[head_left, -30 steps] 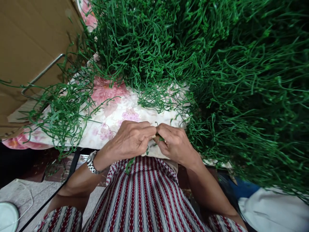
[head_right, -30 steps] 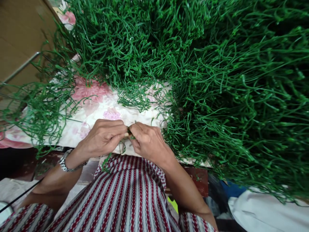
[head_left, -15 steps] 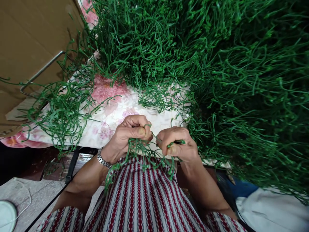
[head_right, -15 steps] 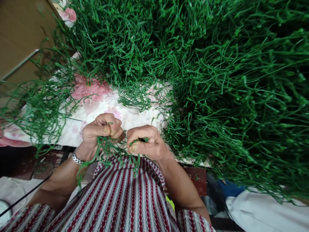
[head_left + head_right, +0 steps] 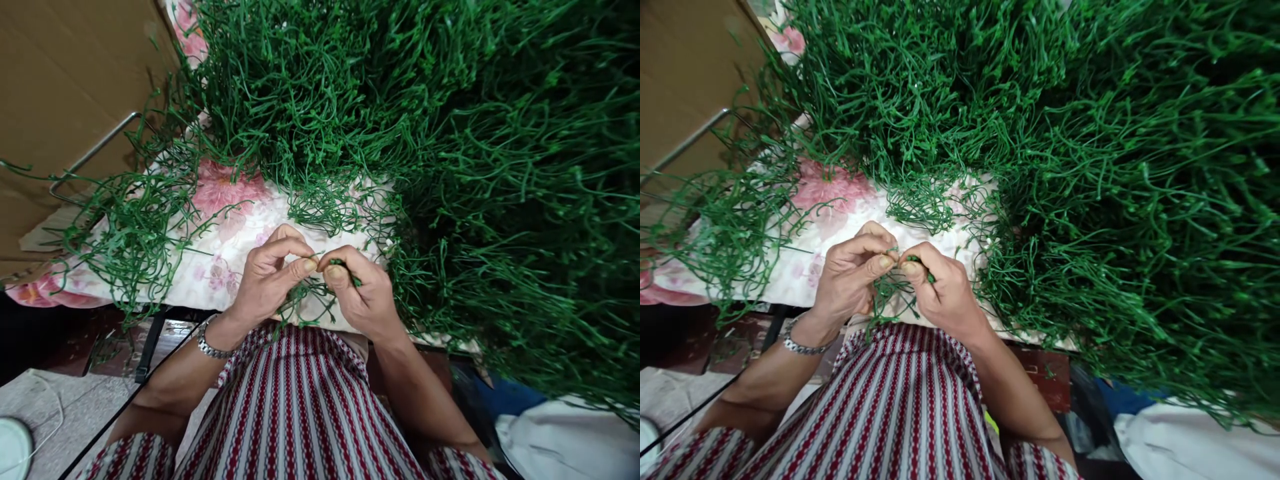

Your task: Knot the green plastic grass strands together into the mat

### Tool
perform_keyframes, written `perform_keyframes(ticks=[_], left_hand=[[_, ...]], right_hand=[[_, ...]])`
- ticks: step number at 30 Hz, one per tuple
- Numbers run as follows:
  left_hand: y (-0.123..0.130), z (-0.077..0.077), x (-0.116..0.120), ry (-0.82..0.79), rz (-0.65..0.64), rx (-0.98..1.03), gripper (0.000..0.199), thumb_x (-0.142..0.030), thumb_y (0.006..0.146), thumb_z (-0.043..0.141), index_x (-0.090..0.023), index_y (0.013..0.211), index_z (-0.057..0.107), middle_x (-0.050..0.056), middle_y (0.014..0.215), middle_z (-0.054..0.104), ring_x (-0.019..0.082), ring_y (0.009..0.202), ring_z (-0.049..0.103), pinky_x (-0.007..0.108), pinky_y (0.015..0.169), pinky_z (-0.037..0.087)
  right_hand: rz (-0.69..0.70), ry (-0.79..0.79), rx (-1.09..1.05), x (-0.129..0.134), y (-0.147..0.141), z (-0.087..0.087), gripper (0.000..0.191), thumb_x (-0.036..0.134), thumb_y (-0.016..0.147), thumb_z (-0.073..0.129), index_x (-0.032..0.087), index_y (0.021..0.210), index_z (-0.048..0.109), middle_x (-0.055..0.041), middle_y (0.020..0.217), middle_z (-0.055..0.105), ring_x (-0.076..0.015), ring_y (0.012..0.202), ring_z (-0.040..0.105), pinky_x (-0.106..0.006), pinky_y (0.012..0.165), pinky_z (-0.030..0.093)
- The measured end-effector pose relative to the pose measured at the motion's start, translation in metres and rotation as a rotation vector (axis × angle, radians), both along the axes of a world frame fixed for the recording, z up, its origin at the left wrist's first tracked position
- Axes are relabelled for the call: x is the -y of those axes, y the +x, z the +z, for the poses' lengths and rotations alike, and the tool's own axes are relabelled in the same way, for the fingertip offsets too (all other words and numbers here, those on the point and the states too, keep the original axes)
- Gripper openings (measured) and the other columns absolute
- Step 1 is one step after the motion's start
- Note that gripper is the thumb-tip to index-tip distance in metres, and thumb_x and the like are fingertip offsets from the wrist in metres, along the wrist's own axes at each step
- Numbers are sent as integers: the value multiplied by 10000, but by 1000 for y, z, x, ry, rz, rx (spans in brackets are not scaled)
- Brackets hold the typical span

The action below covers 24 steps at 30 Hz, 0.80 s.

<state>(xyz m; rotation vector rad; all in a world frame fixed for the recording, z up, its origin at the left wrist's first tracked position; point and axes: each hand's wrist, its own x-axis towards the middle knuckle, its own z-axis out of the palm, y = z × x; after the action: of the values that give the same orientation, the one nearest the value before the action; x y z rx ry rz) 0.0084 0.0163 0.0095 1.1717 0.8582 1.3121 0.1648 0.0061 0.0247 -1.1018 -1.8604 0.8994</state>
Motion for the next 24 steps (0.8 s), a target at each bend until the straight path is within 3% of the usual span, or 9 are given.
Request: perform_keyframes(ticks=[4,8,14,19,24], left_hand=[[2,-3,0,39,35,0,111,-146,713,661,-225,788,684,2,742,494,108,742,470,234,665,369],[2,-1,0,35,12,23,104,-137,695,674,-218,757,686,-7,679,525,101,679,473,225,615,366],[2,5,3,-156,-9,140,47,-170,714,658,-178,667,654,-12,620,520,88,611,456,215,572,349],[0,11,3,-182,-4,8,120,-217,688,686,-156,608,621,-20,571,502,78,559,424,208,530,318],[0,12,2,-141,-32,-46,101,-195,693,677,-153,617,626,-12,594,519,89,589,447,213,555,340]], right_hand=[[74,-67,32,1,-8,-4,176,290,818,555,175,940,502,34,691,497,-61,583,433,-175,543,361],[93,-64,8,2,-9,-6,98,246,811,562,172,844,506,52,634,432,-51,550,377,-164,525,336],[102,-106,-29,4,-6,-9,59,220,834,511,162,841,521,42,637,462,-55,557,406,-171,542,341],[128,-157,-77,3,-8,-9,158,289,832,504,161,741,494,46,604,409,-57,532,344,-177,508,309],[32,-166,-71,3,-15,-10,268,245,780,555,176,603,366,65,560,310,-46,505,282,-170,472,267]])
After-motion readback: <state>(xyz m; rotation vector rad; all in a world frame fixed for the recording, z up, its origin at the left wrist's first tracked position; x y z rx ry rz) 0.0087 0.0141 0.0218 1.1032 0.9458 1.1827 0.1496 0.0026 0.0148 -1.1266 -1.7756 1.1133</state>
